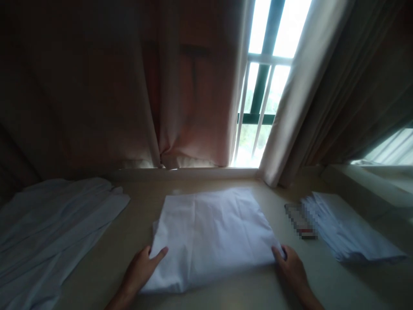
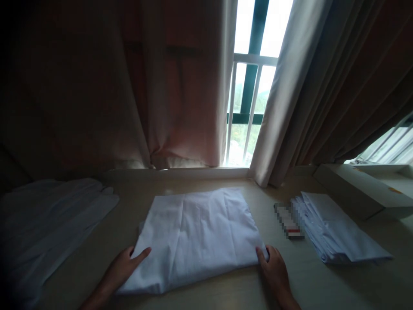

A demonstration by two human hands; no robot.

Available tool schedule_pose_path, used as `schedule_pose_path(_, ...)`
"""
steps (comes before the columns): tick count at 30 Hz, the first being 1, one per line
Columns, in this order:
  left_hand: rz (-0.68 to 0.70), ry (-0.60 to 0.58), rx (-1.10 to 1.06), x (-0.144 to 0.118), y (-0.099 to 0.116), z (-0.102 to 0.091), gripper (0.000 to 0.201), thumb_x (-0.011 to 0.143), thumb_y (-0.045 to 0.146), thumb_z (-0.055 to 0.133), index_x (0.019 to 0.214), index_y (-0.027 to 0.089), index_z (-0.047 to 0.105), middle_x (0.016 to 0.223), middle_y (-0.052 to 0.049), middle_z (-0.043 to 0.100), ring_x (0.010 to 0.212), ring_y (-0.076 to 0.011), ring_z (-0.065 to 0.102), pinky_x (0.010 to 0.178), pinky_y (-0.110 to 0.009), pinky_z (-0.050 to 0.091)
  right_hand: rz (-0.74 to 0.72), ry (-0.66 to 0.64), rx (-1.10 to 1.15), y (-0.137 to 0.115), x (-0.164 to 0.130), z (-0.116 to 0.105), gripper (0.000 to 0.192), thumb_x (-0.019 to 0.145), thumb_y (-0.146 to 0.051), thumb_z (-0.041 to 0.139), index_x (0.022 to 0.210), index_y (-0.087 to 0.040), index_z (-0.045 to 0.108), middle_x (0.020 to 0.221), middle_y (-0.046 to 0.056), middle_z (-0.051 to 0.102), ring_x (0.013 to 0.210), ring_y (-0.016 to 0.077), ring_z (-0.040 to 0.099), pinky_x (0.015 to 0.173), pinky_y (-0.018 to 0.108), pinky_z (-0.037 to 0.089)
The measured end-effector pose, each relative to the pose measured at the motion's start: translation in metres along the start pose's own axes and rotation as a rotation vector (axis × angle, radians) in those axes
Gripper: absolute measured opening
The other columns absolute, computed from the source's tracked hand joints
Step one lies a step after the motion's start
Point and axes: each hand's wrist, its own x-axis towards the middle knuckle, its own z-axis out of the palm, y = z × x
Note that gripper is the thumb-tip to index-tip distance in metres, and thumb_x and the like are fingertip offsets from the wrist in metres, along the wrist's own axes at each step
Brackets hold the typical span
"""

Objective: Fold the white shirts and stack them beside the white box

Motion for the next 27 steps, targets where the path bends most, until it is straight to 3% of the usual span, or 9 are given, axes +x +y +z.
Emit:
schedule_pose_path(3, 0.026, -0.036, -0.055, -0.017, -0.01, 0.001, 0.048, 0.068, 0.065, 0.054, 0.079, 0.019, 0.063, 0.085, -0.013, 0.071, 0.091, -0.0338, 0.067, 0.082, -0.037, 0.048, -0.006, -0.008, 0.001, -0.012, -0.015, -0.003, 0.053, 0.082, -0.072, 0.038, 0.067, -0.025, 0.058, 0.074, 0.008, 0.068, 0.07, 0.0249, 0.062, 0.065, 0.033, 0.047)
schedule_pose_path(6, 0.023, -0.079, -0.182, -0.036, -0.015, -0.005, 0.042, 0.065, 0.064, 0.055, 0.067, 0.022, 0.061, 0.071, -0.008, 0.069, 0.084, -0.0343, 0.067, 0.077, -0.037, 0.05, 0.028, -0.005, 0.016, -0.013, -0.025, -0.014, 0.053, 0.084, -0.07, 0.036, 0.064, -0.025, 0.055, 0.064, 0.005, 0.065, 0.061, 0.0228, 0.059, 0.059, 0.032, 0.044)
schedule_pose_path(13, -0.026, -0.066, -0.341, -0.102, -0.006, -0.025, 0.042, 0.053, 0.067, 0.062, 0.051, 0.026, 0.054, 0.054, -0.003, 0.061, 0.074, -0.0338, 0.065, 0.065, -0.039, 0.053, 0.085, -0.08, -0.001, 0.02, -0.063, -0.048, 0.044, 0.077, -0.066, 0.047, 0.064, -0.025, 0.059, 0.064, 0.003, 0.066, 0.064, 0.024, 0.062, 0.06, 0.031, 0.045)
schedule_pose_path(16, -0.032, -0.079, -0.317, -0.111, 0.0, -0.031, 0.037, 0.051, 0.061, 0.065, 0.049, 0.026, 0.055, 0.053, -0.003, 0.062, 0.076, -0.0357, 0.066, 0.066, -0.04, 0.054, 0.056, -0.146, 0.0, 0.032, -0.068, -0.056, 0.043, 0.076, -0.066, 0.05, 0.067, -0.025, 0.061, 0.069, 0.003, 0.068, 0.069, 0.0252, 0.064, 0.065, 0.032, 0.047)
schedule_pose_path(19, -0.02, -0.034, -0.326, -0.099, 0.009, -0.035, 0.031, 0.053, 0.055, 0.066, 0.054, 0.025, 0.058, 0.062, -0.005, 0.067, 0.08, -0.0354, 0.067, 0.067, -0.038, 0.054, 0.035, -0.122, 0.0, 0.028, -0.046, -0.054, 0.046, 0.077, -0.067, 0.049, 0.08, -0.024, 0.065, 0.081, 0.006, 0.07, 0.076, 0.026, 0.066, 0.071, 0.033, 0.049)
schedule_pose_path(23, -0.037, -0.047, -0.31, -0.065, 0.028, -0.038, 0.032, 0.057, 0.053, 0.064, 0.056, 0.021, 0.06, 0.065, -0.008, 0.069, 0.079, -0.0337, 0.068, 0.066, -0.036, 0.052, 0.034, -0.107, -0.013, 0.0, 0.014, -0.037, 0.05, 0.077, -0.064, 0.05, 0.093, -0.019, 0.065, 0.091, 0.011, 0.071, 0.083, 0.0252, 0.068, 0.074, 0.031, 0.048)
schedule_pose_path(27, -0.067, -0.015, -0.204, -0.035, 0.046, -0.037, 0.033, 0.058, 0.053, 0.064, 0.052, 0.021, 0.056, 0.057, -0.007, 0.064, 0.075, -0.0325, 0.067, 0.061, -0.034, 0.048, 0.111, -0.15, -0.044, -0.029, 0.069, -0.016, 0.052, 0.075, -0.061, 0.052, 0.091, -0.014, 0.068, 0.092, 0.014, 0.072, 0.086, 0.0259, 0.068, 0.073, 0.03, 0.047)
